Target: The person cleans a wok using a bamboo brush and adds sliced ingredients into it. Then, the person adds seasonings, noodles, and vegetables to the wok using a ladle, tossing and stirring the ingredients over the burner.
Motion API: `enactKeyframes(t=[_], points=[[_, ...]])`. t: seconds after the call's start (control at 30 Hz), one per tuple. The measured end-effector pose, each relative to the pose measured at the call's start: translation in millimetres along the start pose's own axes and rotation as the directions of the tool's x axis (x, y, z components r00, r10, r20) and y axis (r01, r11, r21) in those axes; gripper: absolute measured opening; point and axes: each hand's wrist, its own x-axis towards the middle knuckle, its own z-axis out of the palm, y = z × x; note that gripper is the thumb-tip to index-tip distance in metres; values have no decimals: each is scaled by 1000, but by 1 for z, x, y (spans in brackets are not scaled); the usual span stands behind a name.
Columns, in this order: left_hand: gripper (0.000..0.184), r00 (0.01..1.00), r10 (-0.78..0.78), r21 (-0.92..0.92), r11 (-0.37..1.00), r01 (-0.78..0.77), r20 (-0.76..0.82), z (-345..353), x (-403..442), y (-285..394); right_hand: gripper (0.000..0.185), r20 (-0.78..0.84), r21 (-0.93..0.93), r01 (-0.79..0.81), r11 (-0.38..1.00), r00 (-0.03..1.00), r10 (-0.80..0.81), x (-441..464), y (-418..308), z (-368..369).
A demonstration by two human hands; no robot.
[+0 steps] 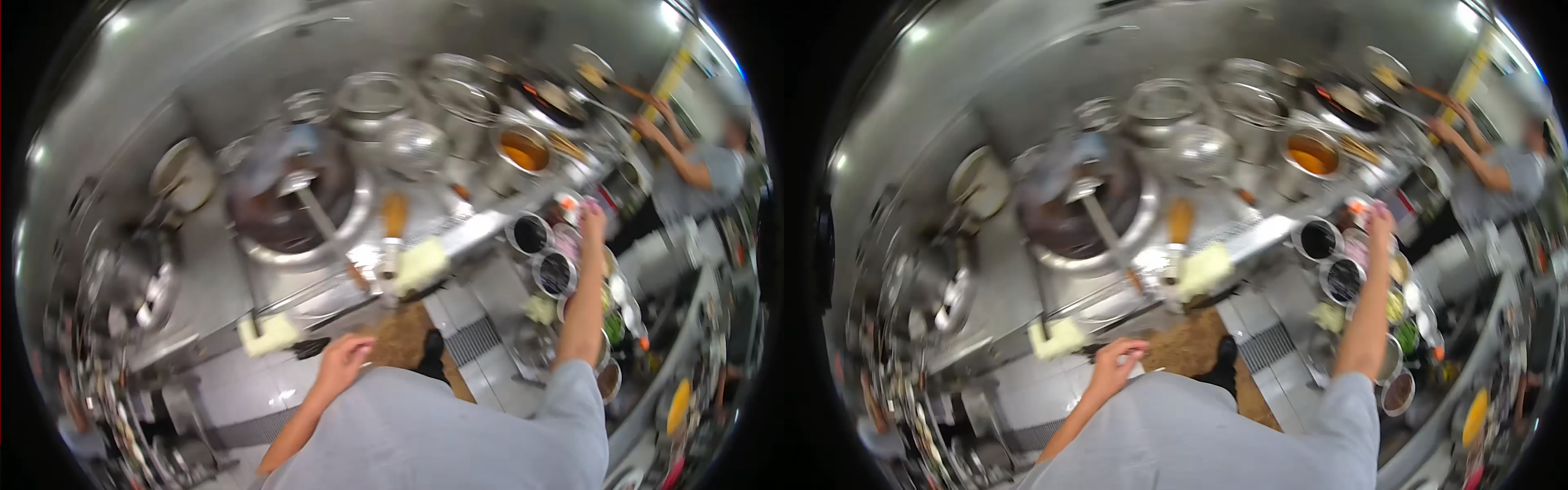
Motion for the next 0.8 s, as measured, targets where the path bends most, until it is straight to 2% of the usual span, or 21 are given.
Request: enactKeyframes(t=[0.03, 0.07, 0.17, 0.2, 0.27, 0.3, 0.33, 0.37, 0.4, 0.47, 0.5, 0.53, 0.57, 0.6, 0.63, 0.67, 0.7, 0.73, 0.77, 0.8], points=[[16, 1000, -8, -10, 1000, 8, 20, -16, -12, -6, 9, 17, 101, 32, 994, 999, -34, -30, -44, 39], [16, 999, -23, -1, 1000, 23, -39, -34, -30, -13, 8, 70, 156, 27, 987, 997, -39, -59, -77, 75], [17, 997, -9, -24, 1000, 7, -80, -85, -69, -41, 10, 240, 343, 72, 937, 957, -161, -114, -134, 192], [17, 990, -34, -46, 999, 28, -139, -102, -87, -53, 13, 287, 250, 19, 968, 953, -93, -145, -157, 235], [16, 965, -127, -113, 988, 104, -231, -135, -121, -73, 17, 391, 261, -18, 965, 916, -88, -182, -162, 335], [16, 962, -128, -126, 987, 100, -241, -149, -137, -82, 20, 395, 124, 56, 991, 913, -101, -206, -164, 391], [15, 943, -173, -145, 980, 136, -285, -164, -154, -90, 23, 557, 103, -64, 993, 831, -4, -212, -144, 444], [15, 922, -216, -159, 972, 172, -323, -178, -168, -97, 36, 702, 143, -287, 947, 704, 108, -230, -132, 489], [15, 924, -208, -153, 974, 166, -320, -193, -180, -98, 50, 670, -45, -217, 975, 717, 191, -241, -122, 522], [14, 890, -225, -121, 974, 192, -397, -221, -204, -94, 57, 570, -237, 5, 972, 810, 135, -263, -139, 561], [14, 897, -217, -118, 976, 185, -385, -231, -215, -97, 56, 578, -96, -81, 992, 807, 122, -274, -141, 572], [14, 845, -269, -162, 962, 218, -463, -236, -226, -102, 55, 580, 44, -159, 986, 808, 104, -279, -137, 581], [13, 790, -320, -209, 947, 246, -523, -236, -235, -106, 55, 666, -138, 102, 985, 746, 16, -270, -108, 595], [13, 744, -360, -272, 931, 245, -563, -233, -243, -110, 62, 704, -262, 777, 572, 559, -437, -303, -120, 583], [14, 723, -390, -328, 915, 235, -570, -228, -245, -115, 60, 773, -116, 714, 690, 501, -389, -324, -134, 572], [14, 736, -411, -403, 892, 204, -537, -220, -245, -120, 57, 738, -23, 762, 647, 450, -503, -328, -120, 576], [14, 746, -443, -478, 858, 190, -498, -211, -245, -123, 57, 694, -205, 861, 465, 463, -551, -346, -120, 567], [15, 801, -419, -471, 860, 198, -428, -205, -243, -121, 58, 796, -371, 831, 415, 514, -319, -361, -150, 559], [15, 845, -384, -454, 869, 195, -373, -201, -241, -123, 57, 699, -277, 784, 556, 561, -443, -377, -168, 559], [15, 895, -366, -430, 872, 234, -255, -196, -236, -127, 60, 600, -137, 814, 564, 522, -607, -381, -184, 569]])
